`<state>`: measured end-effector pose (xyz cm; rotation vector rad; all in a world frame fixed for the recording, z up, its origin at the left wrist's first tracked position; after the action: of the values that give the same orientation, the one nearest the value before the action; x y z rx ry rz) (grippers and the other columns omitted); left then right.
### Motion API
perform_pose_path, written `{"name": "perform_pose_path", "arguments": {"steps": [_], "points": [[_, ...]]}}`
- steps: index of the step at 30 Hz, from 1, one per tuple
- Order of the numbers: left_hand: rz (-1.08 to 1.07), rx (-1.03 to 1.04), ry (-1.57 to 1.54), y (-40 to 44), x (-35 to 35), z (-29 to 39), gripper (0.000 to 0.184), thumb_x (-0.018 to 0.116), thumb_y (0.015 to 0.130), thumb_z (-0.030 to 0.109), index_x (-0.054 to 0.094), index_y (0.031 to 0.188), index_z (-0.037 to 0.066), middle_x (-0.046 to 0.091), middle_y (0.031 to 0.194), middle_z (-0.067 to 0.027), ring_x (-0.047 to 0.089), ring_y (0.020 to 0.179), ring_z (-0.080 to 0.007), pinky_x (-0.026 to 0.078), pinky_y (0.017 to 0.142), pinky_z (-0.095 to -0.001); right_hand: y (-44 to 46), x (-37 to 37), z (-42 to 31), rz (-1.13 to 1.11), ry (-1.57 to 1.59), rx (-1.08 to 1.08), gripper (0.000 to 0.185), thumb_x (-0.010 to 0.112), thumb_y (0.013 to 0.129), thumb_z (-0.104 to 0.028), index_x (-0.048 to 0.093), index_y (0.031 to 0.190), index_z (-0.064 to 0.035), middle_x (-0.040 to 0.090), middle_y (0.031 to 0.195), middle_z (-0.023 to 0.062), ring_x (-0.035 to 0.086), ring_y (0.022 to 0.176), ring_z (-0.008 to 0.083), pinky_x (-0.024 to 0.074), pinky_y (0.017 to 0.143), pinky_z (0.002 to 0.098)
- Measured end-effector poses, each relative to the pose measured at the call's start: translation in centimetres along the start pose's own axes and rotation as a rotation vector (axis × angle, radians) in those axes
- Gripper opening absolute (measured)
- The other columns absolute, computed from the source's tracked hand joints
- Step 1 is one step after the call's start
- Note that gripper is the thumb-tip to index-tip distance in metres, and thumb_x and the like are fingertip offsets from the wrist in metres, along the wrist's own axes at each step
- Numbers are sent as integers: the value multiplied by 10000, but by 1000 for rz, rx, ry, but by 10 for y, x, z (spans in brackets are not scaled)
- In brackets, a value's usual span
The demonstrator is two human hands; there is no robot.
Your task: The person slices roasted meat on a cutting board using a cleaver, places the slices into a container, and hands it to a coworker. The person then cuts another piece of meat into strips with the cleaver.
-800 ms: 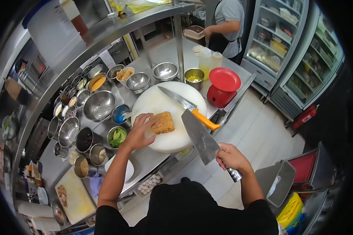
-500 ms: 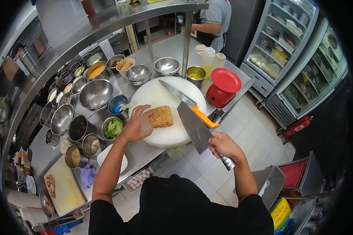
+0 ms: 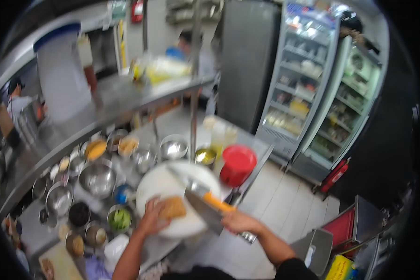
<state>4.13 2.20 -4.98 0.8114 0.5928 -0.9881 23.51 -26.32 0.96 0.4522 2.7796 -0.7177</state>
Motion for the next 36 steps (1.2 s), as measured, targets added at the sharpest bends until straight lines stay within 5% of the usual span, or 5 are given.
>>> {"name": "perform_pose_path", "arguments": {"steps": [15, 25, 28, 31, 36], "points": [[118, 64, -81, 7, 7, -3, 865, 930, 643, 256, 512, 1362, 18, 475, 1364, -202, 509, 1282, -366, 511, 1046, -423, 9, 6, -17, -33, -183, 8, 264, 461, 951, -203, 560, 850, 21, 629, 708, 86, 640, 567, 180, 560, 499, 341], [230, -198, -462, 19, 30, -49, 839, 975, 643, 246, 491, 1288, 12, 517, 1223, -153, 560, 1179, -301, 511, 1001, -406, 22, 1, -18, -36, -276, -90, 231, 511, 950, -170, 563, 788, -13, 600, 623, 70, 608, 518, 165, 506, 478, 327], [199, -289, -546, 36, 5, -24, 576, 917, 740, 168, 534, 1146, 25, 514, 1196, -129, 656, 1006, -225, 611, 867, -343, 12, 5, -50, 51, -93, 79, 199, 499, 928, -147, 547, 787, -15, 575, 644, 63, 578, 510, 151, 498, 472, 315], [232, -396, -540, 47, 10, -45, 426, 878, 804, 284, 617, 1008, 17, 625, 962, -45, 619, 879, -120, 540, 760, -265, 20, 4, -53, 28, -127, 84, 195, 483, 914, -137, 544, 803, 10, 576, 663, 71, 577, 518, 160, 504, 477, 323], [160, -640, -703, 59, 3, -40, 534, 842, 854, 375, 615, 1144, -11, 656, 1059, -75, 694, 905, -167, 621, 710, -302, 38, -1, -51, -15, -173, 43, 233, 463, 899, -140, 564, 826, 56, 600, 676, 99, 610, 547, 189, 533, 501, 352]]}}
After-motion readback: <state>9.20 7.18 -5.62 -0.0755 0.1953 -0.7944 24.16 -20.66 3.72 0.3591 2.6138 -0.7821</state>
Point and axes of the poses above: each hand's wrist, its own y-axis towards the middle knuckle, its own x-axis out of the palm, z = x × y, the point moved 4 cm from there along y, towards the middle knuckle
